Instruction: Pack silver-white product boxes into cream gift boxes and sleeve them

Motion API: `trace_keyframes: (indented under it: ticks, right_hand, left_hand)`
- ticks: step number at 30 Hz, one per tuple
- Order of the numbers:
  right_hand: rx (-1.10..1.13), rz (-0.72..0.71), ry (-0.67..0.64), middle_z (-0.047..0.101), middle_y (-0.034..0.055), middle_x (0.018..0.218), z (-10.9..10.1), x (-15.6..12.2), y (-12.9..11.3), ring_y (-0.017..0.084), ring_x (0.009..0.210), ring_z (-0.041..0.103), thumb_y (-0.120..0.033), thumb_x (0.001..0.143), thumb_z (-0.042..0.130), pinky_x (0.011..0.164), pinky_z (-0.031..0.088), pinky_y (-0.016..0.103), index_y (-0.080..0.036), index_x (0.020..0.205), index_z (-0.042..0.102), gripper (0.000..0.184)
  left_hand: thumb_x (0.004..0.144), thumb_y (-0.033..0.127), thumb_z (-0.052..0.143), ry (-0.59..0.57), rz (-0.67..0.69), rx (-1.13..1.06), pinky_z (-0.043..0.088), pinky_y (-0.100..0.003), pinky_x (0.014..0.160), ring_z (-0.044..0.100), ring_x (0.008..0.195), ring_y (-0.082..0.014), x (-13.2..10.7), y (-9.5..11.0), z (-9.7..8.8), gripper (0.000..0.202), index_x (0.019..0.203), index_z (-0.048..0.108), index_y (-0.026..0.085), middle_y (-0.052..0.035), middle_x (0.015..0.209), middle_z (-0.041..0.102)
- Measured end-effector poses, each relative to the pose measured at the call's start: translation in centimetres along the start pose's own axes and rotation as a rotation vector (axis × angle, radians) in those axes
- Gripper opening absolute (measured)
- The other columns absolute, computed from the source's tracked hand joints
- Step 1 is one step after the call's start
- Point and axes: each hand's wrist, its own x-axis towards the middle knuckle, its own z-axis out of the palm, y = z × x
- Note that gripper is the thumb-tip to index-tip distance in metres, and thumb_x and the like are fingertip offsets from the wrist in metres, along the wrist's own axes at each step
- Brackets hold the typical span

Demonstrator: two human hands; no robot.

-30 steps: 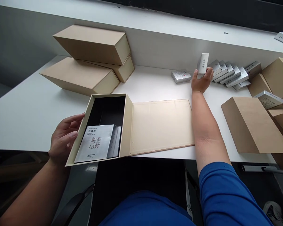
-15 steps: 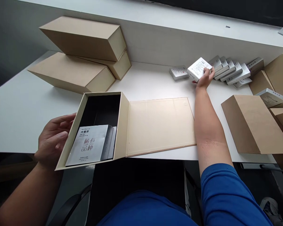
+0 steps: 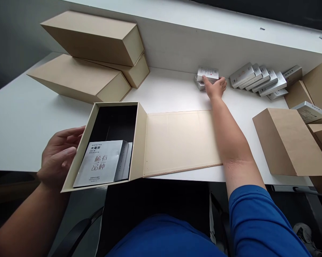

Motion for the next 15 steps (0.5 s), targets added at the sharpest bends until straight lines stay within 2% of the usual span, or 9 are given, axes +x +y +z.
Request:
trace_keyframes:
  ticks: [2,4,6,7,9,11,13,15]
  right_hand:
    - [-0.095,-0.001,-0.021,0.047,0.0236,0.16,0.2,-0.7,-1.0,0.039,0.162,0.036,-0.076,0.082,0.075,0.131,0.027,0.062,-0.021,0.14,0.048,0.084]
    - [-0.106,0.024,-0.028,0.05,0.0235,0.16,0.1,-1.1,-1.7,0.039,0.161,0.039,-0.084,0.083,0.069,0.13,0.026,0.063,-0.022,0.143,0.048,0.088]
    - [-0.069,0.046,-0.031,0.057,0.0198,0.156,-0.1,-1.1,-2.2,0.038,0.157,0.045,-0.089,0.085,0.06,0.13,0.026,0.062,-0.025,0.144,0.05,0.088]
    - [-0.046,0.046,-0.036,0.06,0.0174,0.154,-0.2,-0.9,-2.3,0.038,0.155,0.047,-0.091,0.086,0.056,0.13,0.026,0.063,-0.026,0.144,0.052,0.087]
    - [-0.017,0.043,-0.049,0.065,0.0134,0.148,-0.2,-0.4,-2.5,0.037,0.153,0.05,-0.091,0.087,0.052,0.13,0.025,0.063,-0.028,0.141,0.056,0.084]
    - [-0.018,0.059,-0.053,0.068,0.0113,0.143,-0.1,0.3,-2.5,0.037,0.152,0.05,-0.089,0.087,0.054,0.13,0.025,0.063,-0.027,0.137,0.059,0.079]
    - [-0.025,0.077,-0.072,0.068,0.0129,0.142,0.1,1.1,-2.4,0.037,0.15,0.051,-0.082,0.087,0.061,0.13,0.026,0.063,-0.026,0.135,0.059,0.073]
    - [-0.019,0.009,-0.155,0.069,0.0166,0.139,-0.1,1.8,-2.2,0.037,0.143,0.055,-0.073,0.089,0.063,0.127,0.032,0.064,-0.024,0.132,0.059,0.065]
  left_hand:
    - [0.057,0.036,0.09,-0.016,0.019,0.062,0.065,-0.036,0.079,0.071,0.09,-0.0249,0.2,-0.5,-0.5,0.051,0.107,0.084,0.028,-0.0059,0.103,0.08]
    - [0.056,0.041,0.092,-0.043,0.052,0.156,0.06,-0.042,0.103,0.069,0.108,-0.0282,0.6,-1.1,-1.4,0.054,0.108,0.084,0.031,-0.0053,0.119,0.077]
    - [0.055,0.049,0.092,-0.094,0.1,0.263,0.045,-0.048,0.125,0.06,0.13,-0.0347,1.0,-1.7,-2.4,0.054,0.106,0.086,0.032,-0.0056,0.133,0.07]
    - [0.057,0.053,0.09,-0.129,0.122,0.317,0.037,-0.05,0.131,0.053,0.14,-0.0381,1.2,-2.0,-3.0,0.053,0.106,0.086,0.032,-0.0058,0.138,0.067]
    - [0.065,0.059,0.084,-0.178,0.156,0.388,0.026,-0.055,0.136,0.042,0.151,-0.0429,1.4,-2.7,-3.9,0.053,0.111,0.086,0.033,-0.0061,0.142,0.063]
    - [0.071,0.06,0.078,-0.199,0.17,0.412,0.022,-0.059,0.136,0.037,0.155,-0.0455,1.5,-3.3,-4.7,0.052,0.116,0.085,0.036,-0.0054,0.145,0.06]
    - [0.074,0.06,0.075,-0.196,0.174,0.411,0.022,-0.062,0.135,0.037,0.155,-0.0474,1.5,-3.8,-5.2,0.052,0.119,0.083,0.036,-0.0051,0.148,0.057]
    - [0.074,0.059,0.075,-0.204,0.173,0.421,0.021,-0.062,0.135,0.036,0.155,-0.0477,1.6,-4.1,-5.4,0.052,0.12,0.082,0.036,-0.0055,0.149,0.057]
